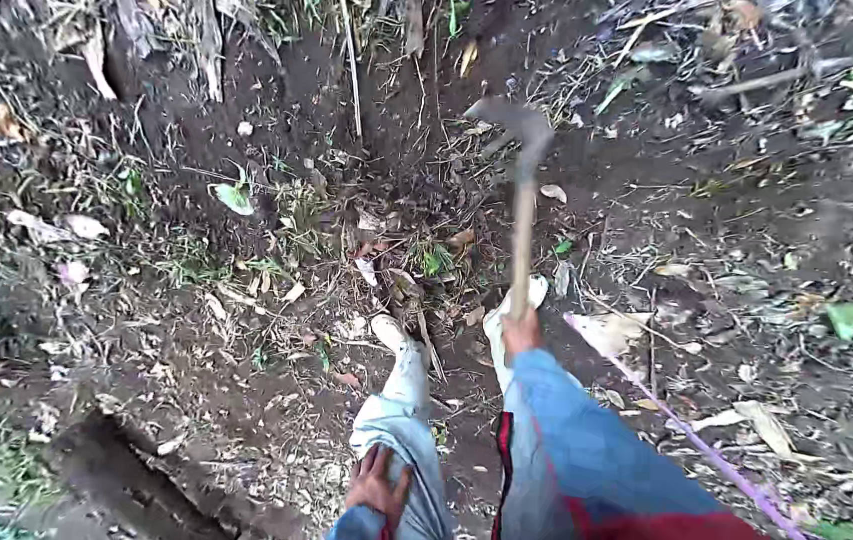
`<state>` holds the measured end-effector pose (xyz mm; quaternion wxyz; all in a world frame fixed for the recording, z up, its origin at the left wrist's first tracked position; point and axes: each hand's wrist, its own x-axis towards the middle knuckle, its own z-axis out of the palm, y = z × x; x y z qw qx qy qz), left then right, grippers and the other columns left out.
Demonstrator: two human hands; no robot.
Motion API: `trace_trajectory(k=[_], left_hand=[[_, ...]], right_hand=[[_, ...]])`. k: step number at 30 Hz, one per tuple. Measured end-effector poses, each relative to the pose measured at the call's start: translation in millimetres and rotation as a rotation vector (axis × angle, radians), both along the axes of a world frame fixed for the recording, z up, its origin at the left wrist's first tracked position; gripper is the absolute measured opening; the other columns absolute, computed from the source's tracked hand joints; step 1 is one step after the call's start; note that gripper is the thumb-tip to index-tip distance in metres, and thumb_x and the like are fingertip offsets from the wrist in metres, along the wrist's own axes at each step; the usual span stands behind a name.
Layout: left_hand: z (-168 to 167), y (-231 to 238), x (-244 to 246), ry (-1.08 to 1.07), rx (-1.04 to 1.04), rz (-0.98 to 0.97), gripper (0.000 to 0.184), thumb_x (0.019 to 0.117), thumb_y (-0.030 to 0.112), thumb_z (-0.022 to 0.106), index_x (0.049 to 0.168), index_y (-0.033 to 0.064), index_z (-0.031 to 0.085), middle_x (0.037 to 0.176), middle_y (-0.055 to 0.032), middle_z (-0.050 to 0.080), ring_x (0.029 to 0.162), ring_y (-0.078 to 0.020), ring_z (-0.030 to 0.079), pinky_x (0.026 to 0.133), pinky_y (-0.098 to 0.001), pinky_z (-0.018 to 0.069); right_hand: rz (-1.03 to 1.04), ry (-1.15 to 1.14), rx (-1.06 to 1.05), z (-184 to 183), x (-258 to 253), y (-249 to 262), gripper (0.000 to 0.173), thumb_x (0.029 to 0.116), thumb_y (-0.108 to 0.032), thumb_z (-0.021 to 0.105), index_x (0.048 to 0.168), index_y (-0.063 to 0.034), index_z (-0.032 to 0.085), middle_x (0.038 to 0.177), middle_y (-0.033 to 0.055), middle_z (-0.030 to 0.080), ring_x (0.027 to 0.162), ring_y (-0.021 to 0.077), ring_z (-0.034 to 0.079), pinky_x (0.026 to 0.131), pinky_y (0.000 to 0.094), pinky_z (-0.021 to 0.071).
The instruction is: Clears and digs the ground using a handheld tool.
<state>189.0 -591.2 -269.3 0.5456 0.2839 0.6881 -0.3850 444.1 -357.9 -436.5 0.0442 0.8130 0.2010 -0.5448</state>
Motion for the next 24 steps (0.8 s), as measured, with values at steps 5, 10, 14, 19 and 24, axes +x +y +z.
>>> trace_trajectory(k=[5,10,14,19,24], left_hand=[[-7,-9,-20,-0.007,0.012,-0.075,0.072,0.0889,0.074,0.054,0.143,0.0274,0.061,0.159,-0.0023,0.048,0.145,-0.0335,0.046,0.112,-0.0579,0.0441],[-13,-6,-37,-0.029,-0.009,-0.112,0.072,0.0894,0.073,0.054,0.145,0.0272,0.06,0.16,-0.0013,0.047,0.145,-0.0303,0.046,0.113,-0.055,0.0444],[-15,-5,-45,-0.036,-0.042,-0.151,0.074,0.0897,0.075,0.051,0.146,0.0281,0.058,0.161,-0.0009,0.046,0.145,-0.0313,0.045,0.112,-0.0573,0.0439],[-18,-12,-53,-0.047,0.015,-0.164,0.074,0.0885,0.075,0.053,0.144,0.0257,0.061,0.159,-0.0035,0.048,0.145,-0.0303,0.046,0.115,-0.0539,0.0425],[-15,-25,-59,-0.024,0.101,-0.171,0.071,0.0891,0.072,0.055,0.142,0.0246,0.064,0.156,-0.0032,0.052,0.144,-0.0304,0.048,0.113,-0.0551,0.0442]], right_hand=[[-0.815,0.123,0.454,-64,-9,138,0.048,0.0991,-0.021,0.057,0.139,-0.0117,0.032,0.078,0.0062,0.053,0.054,0.0189,0.057,0.05,0.0408,0.0573],[-0.001,0.067,-0.007,-76,-55,-74,0.079,0.0894,-0.022,0.073,0.157,-0.0058,0.034,0.119,0.0285,0.066,0.093,0.041,0.07,0.078,0.0599,0.0589],[0.231,0.181,-0.319,-14,-67,-163,0.078,0.0907,-0.025,0.076,0.157,-0.011,0.037,0.129,0.0256,0.066,0.116,0.0417,0.067,0.099,0.0617,0.0532],[-0.371,0.018,0.069,-25,-40,-62,0.074,0.0967,-0.022,0.066,0.158,-0.0044,0.028,0.107,0.0253,0.065,0.074,0.0325,0.067,0.068,0.0515,0.059],[-1.059,0.129,0.623,-90,-5,106,0.04,0.1025,-0.024,0.054,0.136,-0.0125,0.035,0.08,0.0061,0.054,0.057,0.0189,0.057,0.054,0.0419,0.0569]])
